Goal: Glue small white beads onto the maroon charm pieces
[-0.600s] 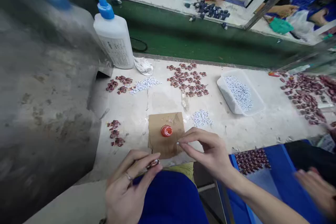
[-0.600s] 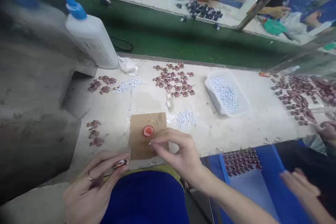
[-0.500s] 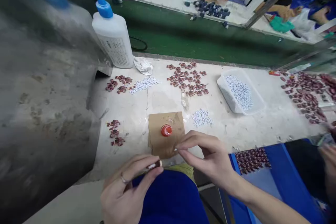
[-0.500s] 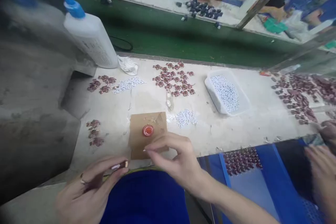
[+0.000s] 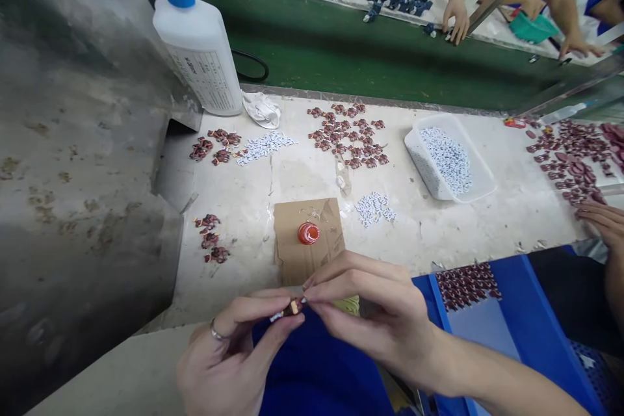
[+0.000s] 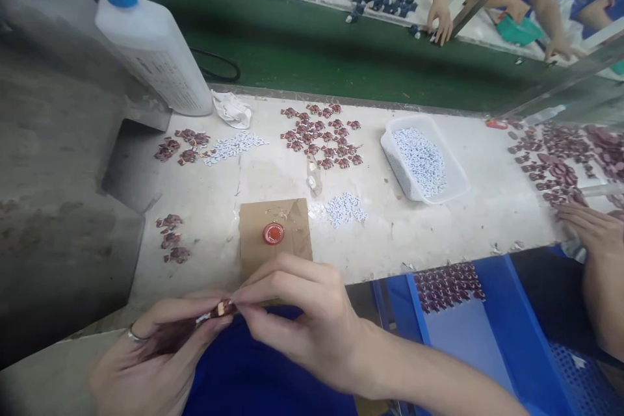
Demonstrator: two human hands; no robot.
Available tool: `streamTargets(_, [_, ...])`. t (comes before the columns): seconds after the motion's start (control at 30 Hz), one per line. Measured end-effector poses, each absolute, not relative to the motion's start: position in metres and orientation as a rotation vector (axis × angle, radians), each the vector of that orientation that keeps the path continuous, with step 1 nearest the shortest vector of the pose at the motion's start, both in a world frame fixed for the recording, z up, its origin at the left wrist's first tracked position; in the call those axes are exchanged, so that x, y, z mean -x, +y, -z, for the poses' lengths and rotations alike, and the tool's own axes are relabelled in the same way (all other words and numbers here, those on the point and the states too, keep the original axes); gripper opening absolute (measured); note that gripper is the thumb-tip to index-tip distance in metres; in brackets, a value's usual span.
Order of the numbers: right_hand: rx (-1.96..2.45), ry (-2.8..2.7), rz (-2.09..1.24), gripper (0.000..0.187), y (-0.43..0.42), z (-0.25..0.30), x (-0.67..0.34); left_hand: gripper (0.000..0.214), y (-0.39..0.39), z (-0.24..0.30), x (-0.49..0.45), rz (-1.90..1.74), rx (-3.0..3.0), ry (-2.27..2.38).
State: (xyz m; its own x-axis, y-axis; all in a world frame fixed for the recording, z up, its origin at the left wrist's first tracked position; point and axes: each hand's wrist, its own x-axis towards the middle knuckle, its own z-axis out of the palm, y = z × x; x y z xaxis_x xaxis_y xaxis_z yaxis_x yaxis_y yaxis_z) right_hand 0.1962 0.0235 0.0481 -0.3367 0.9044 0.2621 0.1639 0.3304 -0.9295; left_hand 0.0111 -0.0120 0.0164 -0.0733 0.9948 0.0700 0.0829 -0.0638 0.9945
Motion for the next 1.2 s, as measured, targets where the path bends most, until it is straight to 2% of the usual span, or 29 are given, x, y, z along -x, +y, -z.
streamTargets(0.33, [0.961, -1.822, -1.086, 0.013, 0.021, -0.046, -0.198, 0.022, -0.009, -0.012, -0.011, -1.28, -1.29, 1.31])
streamTargets(0.53, [0.905, -2.169, -0.716, 0.019, 0.023, -0.053, -0.204, 0.018, -0.007, -0.013, -0.01, -1.299, -1.324, 1.347])
streamTargets(0.63, [0.878, -2.218, -0.652, 0.018, 0.027, -0.059, -0.204, 0.017, -0.004, -0.017, -0.012, -1.306, -1.308, 1.352])
streamTargets(0.93, [1.054, -1.825, -1.148, 0.024, 0.032, -0.062, -0.206, 0.014, 0.0, -0.022, -0.011, -1.265, -1.242, 1.257])
streamTargets(1.0, [1.076, -1.769, -1.245, 0.021, 0.033, -0.059, -0.205, 0.014, -0.001, -0.021, -0.009, -1.212, -1.236, 1.311])
streamTargets(1.2, [1.022, -1.866, -1.375, 0.013, 0.045, -0.055, -0.196, 0.029, -0.019, -0.015, -0.009, -1.225, -1.247, 1.376])
